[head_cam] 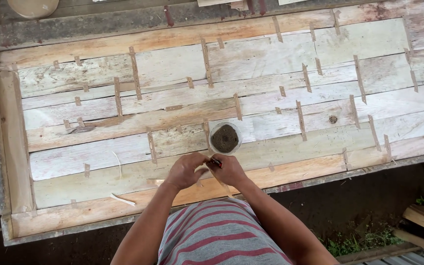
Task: Applying small strips of adhesive tape to the joints of a wooden panel using a utility knife to seal them.
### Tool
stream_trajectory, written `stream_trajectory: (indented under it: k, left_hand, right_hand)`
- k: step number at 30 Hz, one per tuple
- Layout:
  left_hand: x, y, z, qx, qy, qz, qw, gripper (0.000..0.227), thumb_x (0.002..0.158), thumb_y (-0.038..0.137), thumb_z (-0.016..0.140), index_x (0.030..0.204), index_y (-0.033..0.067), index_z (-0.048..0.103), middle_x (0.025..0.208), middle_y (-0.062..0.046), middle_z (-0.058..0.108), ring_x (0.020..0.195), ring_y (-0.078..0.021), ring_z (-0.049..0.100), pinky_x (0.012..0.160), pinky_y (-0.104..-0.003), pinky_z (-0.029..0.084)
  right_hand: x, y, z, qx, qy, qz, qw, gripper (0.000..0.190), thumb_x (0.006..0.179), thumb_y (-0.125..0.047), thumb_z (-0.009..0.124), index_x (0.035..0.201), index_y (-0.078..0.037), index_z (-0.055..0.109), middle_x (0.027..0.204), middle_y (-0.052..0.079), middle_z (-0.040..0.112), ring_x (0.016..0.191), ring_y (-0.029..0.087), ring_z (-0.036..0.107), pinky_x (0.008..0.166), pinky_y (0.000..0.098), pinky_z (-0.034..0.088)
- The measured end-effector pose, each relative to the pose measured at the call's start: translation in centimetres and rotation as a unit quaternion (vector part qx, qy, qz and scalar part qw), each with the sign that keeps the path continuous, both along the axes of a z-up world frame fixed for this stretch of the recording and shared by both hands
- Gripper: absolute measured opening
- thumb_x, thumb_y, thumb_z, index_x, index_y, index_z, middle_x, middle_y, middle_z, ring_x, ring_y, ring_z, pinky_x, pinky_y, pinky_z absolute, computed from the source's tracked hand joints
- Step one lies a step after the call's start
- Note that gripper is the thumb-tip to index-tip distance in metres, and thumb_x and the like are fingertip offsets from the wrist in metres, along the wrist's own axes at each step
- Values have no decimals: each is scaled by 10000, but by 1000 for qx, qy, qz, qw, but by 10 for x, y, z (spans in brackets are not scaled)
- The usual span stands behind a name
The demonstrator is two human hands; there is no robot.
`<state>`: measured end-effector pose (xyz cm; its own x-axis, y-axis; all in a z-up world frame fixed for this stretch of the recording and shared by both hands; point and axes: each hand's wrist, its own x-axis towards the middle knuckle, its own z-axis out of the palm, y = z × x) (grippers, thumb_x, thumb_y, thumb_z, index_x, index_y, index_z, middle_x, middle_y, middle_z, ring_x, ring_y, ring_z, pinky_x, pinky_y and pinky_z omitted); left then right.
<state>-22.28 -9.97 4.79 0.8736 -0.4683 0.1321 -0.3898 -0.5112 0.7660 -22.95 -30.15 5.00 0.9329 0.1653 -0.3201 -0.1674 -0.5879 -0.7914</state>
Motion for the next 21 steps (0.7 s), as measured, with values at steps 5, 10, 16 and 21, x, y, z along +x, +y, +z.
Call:
stream_trajectory:
  k: [5,10,16,21]
  left_hand:
    - [3,-6,-6,37,91,69,993,65,892,207,741,938,251,727,860,26,731,895,-233,745,787,-380,593]
    - [-8,-11,-19,140,198,78,967,86,896,262,679,948,210,722,945,-61,738,982,-324,720,835,-487,575]
    - [-21,-4,-63,252,192,194,928,151,850,396,648,925,344,768,985,117,665,1144,-153,625,972,-404,512]
    - [-40,0,-21,180,60,219,957,318,950,188,598,1226,140,747,1243,-39,667,1318,-270,561,1044,-495,494]
  right_hand:
    - [12,-22,14,21,21,43,999,70,848,-259,736,882,-200,753,708,135,703,707,354,707,628,432,545]
    - [13,-41,8,52,48,94,993,96,875,-250,745,914,-163,750,719,164,708,663,376,692,595,456,511]
    - [4,-52,5,54,76,93,991,202,843,-277,813,1000,-162,757,764,77,734,669,222,663,636,370,538]
    - [-17,-42,-18,-19,-4,127,992,360,795,-280,832,1120,-155,739,937,148,731,873,376,732,739,457,597]
